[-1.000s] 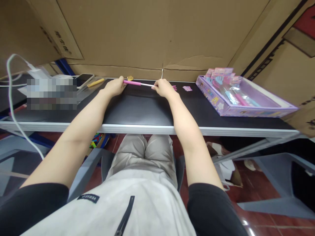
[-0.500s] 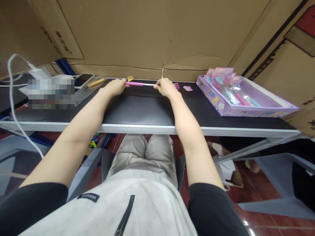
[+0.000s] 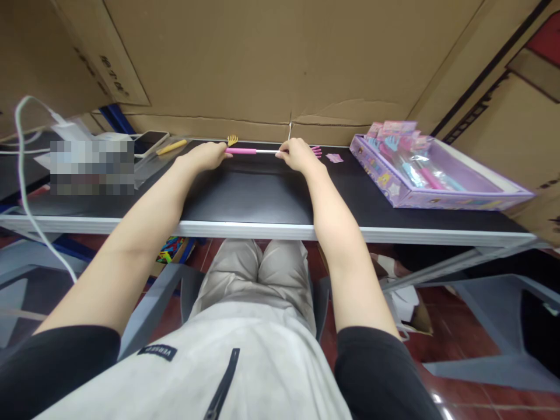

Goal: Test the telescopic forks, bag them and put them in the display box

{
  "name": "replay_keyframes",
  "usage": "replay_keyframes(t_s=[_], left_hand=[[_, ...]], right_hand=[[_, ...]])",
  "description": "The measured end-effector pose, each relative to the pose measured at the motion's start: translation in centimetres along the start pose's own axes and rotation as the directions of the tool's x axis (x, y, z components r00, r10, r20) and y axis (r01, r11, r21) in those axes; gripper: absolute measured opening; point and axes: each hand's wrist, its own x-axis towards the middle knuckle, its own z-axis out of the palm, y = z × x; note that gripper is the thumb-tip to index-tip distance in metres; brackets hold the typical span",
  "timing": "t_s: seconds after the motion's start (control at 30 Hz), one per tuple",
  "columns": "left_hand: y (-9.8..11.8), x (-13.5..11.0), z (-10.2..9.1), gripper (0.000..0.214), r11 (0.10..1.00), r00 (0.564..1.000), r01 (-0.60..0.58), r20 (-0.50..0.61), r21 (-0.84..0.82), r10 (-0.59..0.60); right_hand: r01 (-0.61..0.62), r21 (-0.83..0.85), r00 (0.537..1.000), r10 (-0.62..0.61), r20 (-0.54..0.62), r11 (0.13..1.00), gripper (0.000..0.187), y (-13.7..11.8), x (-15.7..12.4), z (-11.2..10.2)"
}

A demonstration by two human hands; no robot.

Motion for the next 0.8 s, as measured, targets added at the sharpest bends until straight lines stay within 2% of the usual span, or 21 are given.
replay_keyframes(t_s=[0.2,0.37,0.8], left_hand=[[0.3,-0.1,0.3,0.047,0.999,0.999,-0.023,-0.028,0.035,0.024],[0.5,-0.1,0.2,0.049,0.998,0.998,-0.042,-0.054,0.052,0.045],[0.9,-0.5,-0.2,0.049,0.997,0.996,-0.04,-0.074,0.073,0.046]], right_hand=[[0.042,0.01,0.999,-0.042,-0.01,0.999,0.039,0.9,0.3,-0.1],[0.035,-0.038,0.999,-0.036,-0.027,0.999,0.035,1.3,0.4,-0.3],[0.027,-0.088,1.0,-0.028,-0.012,0.996,0.032,0.3,0.2,-0.7]])
